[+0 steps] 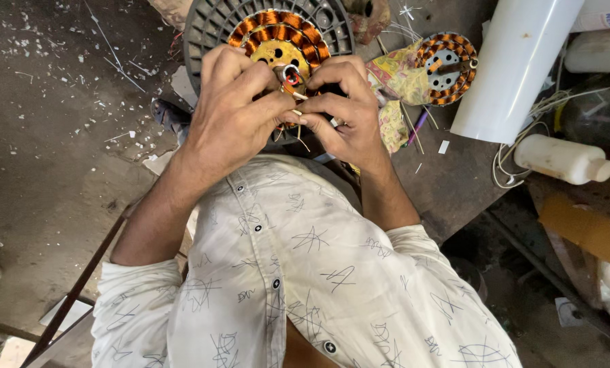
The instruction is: The person is repairing an electrical motor stator by hand. They use a cloth to wipe the copper windings, then use scissors to cut and apply white insulating tape to the wire ends.
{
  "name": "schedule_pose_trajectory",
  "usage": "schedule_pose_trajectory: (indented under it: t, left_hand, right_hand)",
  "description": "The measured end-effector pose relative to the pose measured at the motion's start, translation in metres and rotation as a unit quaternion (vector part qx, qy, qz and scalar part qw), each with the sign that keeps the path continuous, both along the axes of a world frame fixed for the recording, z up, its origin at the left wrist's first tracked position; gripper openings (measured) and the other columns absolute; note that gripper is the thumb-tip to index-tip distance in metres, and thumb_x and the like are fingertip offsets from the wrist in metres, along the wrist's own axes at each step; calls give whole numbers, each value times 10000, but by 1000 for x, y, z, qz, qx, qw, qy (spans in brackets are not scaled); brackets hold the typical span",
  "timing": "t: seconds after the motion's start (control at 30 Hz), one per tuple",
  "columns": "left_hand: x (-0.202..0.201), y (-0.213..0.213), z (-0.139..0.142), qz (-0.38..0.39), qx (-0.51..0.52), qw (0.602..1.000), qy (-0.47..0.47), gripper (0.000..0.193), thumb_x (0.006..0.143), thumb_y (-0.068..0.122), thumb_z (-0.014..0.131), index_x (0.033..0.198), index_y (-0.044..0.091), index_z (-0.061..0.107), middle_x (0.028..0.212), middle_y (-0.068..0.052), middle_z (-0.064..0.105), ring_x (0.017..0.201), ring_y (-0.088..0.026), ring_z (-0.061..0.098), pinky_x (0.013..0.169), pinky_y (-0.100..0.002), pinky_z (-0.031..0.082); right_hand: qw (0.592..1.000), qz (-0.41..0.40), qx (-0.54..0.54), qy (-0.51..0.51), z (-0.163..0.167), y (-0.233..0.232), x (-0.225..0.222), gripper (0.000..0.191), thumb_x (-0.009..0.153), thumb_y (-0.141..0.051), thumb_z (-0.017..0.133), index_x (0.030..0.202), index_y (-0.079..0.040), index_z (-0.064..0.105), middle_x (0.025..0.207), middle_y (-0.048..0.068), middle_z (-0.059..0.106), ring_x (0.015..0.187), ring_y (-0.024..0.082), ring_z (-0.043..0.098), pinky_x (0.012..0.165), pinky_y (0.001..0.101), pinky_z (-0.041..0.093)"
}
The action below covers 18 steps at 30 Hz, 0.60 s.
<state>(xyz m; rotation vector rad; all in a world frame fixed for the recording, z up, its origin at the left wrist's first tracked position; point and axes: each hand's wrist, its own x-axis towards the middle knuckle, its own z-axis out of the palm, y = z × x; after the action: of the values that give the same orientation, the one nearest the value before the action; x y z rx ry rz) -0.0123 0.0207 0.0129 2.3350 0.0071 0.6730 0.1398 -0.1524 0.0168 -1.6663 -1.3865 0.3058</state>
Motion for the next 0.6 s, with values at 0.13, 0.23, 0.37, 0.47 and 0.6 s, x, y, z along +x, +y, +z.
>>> schedule_pose_trajectory:
  t: [0.13, 0.23, 0.37, 0.47, 0.6]
  left_hand:
    - [-1, 4, 0, -31, -96, 995, -1, 278, 915, 256, 867, 1079, 53, 770, 1005, -61, 571, 1068, -271, 524, 1028, -443, 384]
    - [0, 3, 1, -22, -89, 996, 17, 138, 911, 146, 852, 999, 71, 776, 961, -45, 578, 1048, -253, 552, 1001, -413, 401]
    - [4, -1, -1, -13, -89, 996, -5, 261, 896, 229, 886, 1013, 35, 757, 951, -93, 560, 1016, -302, 542, 987, -462, 421]
    - [-3, 7, -7, -30, -163, 986, -24, 355, 880, 230, 880, 1123, 25, 723, 1061, -114, 582, 1085, -317, 564, 1029, -456, 448]
    - [-21, 22, -17, -70, -146, 987, -20, 477, 751, 191, 871, 1153, 32, 668, 1211, -152, 610, 1209, -333, 598, 1185, -543, 335]
  right_hand:
    - [1000, -1, -14, 7, 0, -4, 1, 218, 866, -149, 853, 1025, -36, 756, 1153, 106, 630, 1173, 302, 575, 1007, 427, 489]
    - [1000, -2, -15, 26, 2, -4, 2, 285, 853, -177, 850, 1069, -28, 739, 1189, 106, 647, 1195, 300, 601, 1002, 411, 493]
    - [999, 17, 9, 41, 9, -1, 0, 387, 767, -255, 805, 1073, -39, 707, 1210, 124, 628, 1211, 320, 585, 1026, 457, 470]
    - [998, 32, 56, -21, 12, -4, -7, 454, 723, -323, 849, 1036, -38, 682, 1165, 143, 615, 1161, 345, 565, 1026, 526, 425]
    - [997, 20, 21, -75, 0, -11, -18, 302, 829, -157, 884, 1017, -48, 675, 1162, 117, 640, 1154, 315, 624, 1097, 559, 406]
